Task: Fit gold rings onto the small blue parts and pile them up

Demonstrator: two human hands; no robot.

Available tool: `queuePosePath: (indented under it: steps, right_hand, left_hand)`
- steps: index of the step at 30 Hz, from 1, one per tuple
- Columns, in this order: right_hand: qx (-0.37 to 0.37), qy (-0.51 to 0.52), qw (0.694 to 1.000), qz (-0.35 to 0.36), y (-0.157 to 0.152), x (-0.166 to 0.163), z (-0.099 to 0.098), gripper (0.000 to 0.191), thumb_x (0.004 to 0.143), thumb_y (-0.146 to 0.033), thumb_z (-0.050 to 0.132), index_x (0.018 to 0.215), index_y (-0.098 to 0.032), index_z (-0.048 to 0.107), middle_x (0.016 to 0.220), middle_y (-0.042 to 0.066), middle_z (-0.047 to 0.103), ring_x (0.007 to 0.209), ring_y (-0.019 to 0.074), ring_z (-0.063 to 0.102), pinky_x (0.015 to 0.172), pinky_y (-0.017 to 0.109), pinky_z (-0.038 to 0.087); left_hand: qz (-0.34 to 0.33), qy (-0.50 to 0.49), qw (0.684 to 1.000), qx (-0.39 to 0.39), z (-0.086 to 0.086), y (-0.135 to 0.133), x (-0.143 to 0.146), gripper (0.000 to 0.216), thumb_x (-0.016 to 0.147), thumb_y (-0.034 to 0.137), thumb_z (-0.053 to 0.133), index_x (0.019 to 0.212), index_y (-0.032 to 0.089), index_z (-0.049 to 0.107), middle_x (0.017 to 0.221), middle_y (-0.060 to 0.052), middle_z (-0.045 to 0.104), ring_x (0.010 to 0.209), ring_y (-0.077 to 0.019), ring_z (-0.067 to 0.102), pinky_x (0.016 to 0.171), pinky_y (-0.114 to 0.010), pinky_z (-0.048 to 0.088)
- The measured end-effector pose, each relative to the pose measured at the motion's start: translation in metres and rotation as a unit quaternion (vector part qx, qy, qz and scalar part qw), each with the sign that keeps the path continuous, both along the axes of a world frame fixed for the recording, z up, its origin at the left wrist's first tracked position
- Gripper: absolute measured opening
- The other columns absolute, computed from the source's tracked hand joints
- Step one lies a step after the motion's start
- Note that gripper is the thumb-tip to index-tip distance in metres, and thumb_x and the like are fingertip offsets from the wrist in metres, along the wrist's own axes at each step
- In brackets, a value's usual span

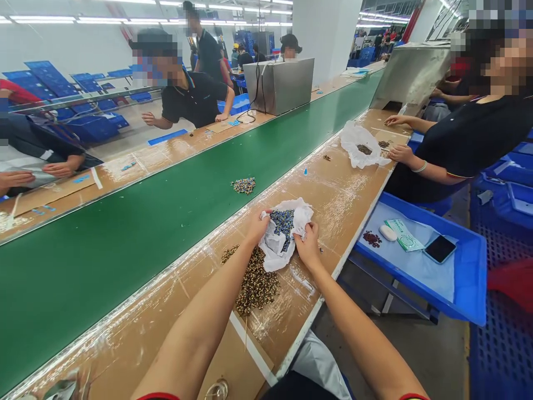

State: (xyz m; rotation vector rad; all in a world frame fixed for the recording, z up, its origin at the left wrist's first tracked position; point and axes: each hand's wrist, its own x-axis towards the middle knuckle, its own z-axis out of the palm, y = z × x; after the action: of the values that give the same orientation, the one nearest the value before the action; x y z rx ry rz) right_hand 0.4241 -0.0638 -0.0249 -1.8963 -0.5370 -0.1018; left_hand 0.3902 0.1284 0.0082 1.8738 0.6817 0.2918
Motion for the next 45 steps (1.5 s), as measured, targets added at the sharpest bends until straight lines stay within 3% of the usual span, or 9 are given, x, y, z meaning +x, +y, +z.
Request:
queuePosePath:
  steps: [5, 9, 14, 18, 23, 30, 37, 42, 45]
  right_hand:
    - [-0.071, 0.053, 0.995, 0.047, -0.002, 0.028, 0.007, 0.028, 0.078, -0.023, 0.069, 0.105, -0.014, 0.066, 0.135, 0.015, 0.044, 0.130, 0.0343, 0.041, 0.110, 0.051, 0.033]
    - [-0.130, 0.105, 0.978, 0.123, 0.005, 0.061, 0.019, 0.033, 0.094, -0.031, 0.059, 0.123, -0.015, 0.057, 0.124, 0.010, 0.059, 0.106, 0.0235, 0.061, 0.088, 0.044, 0.053]
    - [-0.138, 0.127, 0.972, 0.144, 0.012, 0.085, 0.035, 0.033, 0.094, -0.031, 0.059, 0.123, -0.015, 0.056, 0.123, 0.010, 0.059, 0.104, 0.0229, 0.062, 0.086, 0.043, 0.054]
    - [-0.108, 0.134, 0.977, 0.127, 0.009, 0.081, 0.036, 0.032, 0.090, -0.031, 0.064, 0.117, -0.015, 0.059, 0.125, 0.010, 0.057, 0.111, 0.0250, 0.058, 0.092, 0.046, 0.050]
    - [-0.042, 0.161, 0.982, 0.089, 0.006, 0.077, 0.031, 0.047, 0.061, -0.025, 0.083, 0.103, -0.016, 0.064, 0.123, 0.007, 0.050, 0.121, 0.0261, 0.046, 0.104, 0.043, 0.038]
    - [0.064, 0.185, 0.980, -0.038, 0.010, 0.063, 0.016, 0.033, 0.094, -0.033, 0.059, 0.122, -0.015, 0.056, 0.119, 0.009, 0.060, 0.101, 0.0218, 0.062, 0.086, 0.042, 0.053]
    - [0.117, 0.161, 0.964, -0.176, 0.026, 0.029, 0.005, 0.033, 0.095, -0.032, 0.058, 0.124, -0.016, 0.056, 0.125, 0.010, 0.058, 0.107, 0.0234, 0.061, 0.089, 0.045, 0.052]
    - [0.117, 0.145, 0.964, -0.188, 0.033, 0.018, 0.005, 0.038, 0.099, -0.028, 0.037, 0.132, -0.011, 0.046, 0.133, 0.020, 0.051, 0.127, 0.0274, 0.047, 0.105, 0.048, 0.038]
    - [0.108, 0.143, 0.966, -0.184, 0.036, 0.015, 0.005, 0.041, 0.098, -0.028, 0.036, 0.134, -0.010, 0.043, 0.132, 0.022, 0.052, 0.125, 0.0286, 0.049, 0.104, 0.047, 0.038]
  left_hand:
    - [-0.005, 0.020, 1.000, -0.019, -0.003, 0.002, 0.004, 0.032, 0.093, 0.034, 0.057, 0.119, 0.014, 0.058, 0.118, -0.009, 0.060, 0.101, -0.0222, 0.062, 0.085, -0.041, 0.054]
    - [-0.019, 0.034, 0.999, -0.028, -0.007, 0.006, 0.009, 0.033, 0.093, 0.034, 0.057, 0.118, 0.013, 0.058, 0.116, -0.009, 0.061, 0.099, -0.0218, 0.062, 0.084, -0.041, 0.055]
    - [-0.026, 0.033, 0.999, -0.030, -0.013, 0.011, 0.013, 0.033, 0.093, 0.034, 0.057, 0.120, 0.014, 0.057, 0.117, -0.010, 0.061, 0.100, -0.0212, 0.062, 0.084, -0.041, 0.055]
    - [-0.019, 0.026, 0.999, -0.019, -0.016, 0.013, 0.014, 0.033, 0.093, 0.034, 0.057, 0.119, 0.013, 0.057, 0.116, -0.009, 0.061, 0.099, -0.0213, 0.062, 0.084, -0.041, 0.055]
    - [-0.012, 0.014, 1.000, 0.008, -0.017, 0.012, 0.012, 0.032, 0.093, 0.034, 0.058, 0.117, 0.013, 0.058, 0.114, -0.009, 0.062, 0.097, -0.0206, 0.063, 0.082, -0.039, 0.055]
    - [-0.008, -0.050, 0.997, 0.054, -0.011, -0.001, 0.010, 0.034, 0.095, 0.038, 0.053, 0.117, 0.014, 0.060, 0.111, -0.009, 0.065, 0.098, -0.0205, 0.063, 0.088, -0.041, 0.051]
    - [-0.006, -0.067, 0.993, 0.092, -0.004, -0.011, -0.001, 0.039, 0.093, 0.036, 0.046, 0.123, 0.018, 0.062, 0.116, -0.007, 0.067, 0.107, -0.0204, 0.060, 0.096, -0.031, 0.045]
    - [0.003, -0.052, 0.993, 0.107, 0.000, -0.018, -0.007, 0.037, 0.091, 0.036, 0.050, 0.121, 0.017, 0.064, 0.109, -0.007, 0.070, 0.106, -0.0231, 0.061, 0.094, -0.034, 0.046]
    - [0.017, -0.049, 0.993, 0.108, -0.002, -0.024, -0.005, 0.035, 0.094, 0.035, 0.050, 0.119, 0.015, 0.063, 0.108, -0.008, 0.068, 0.104, -0.0224, 0.061, 0.094, -0.038, 0.047]
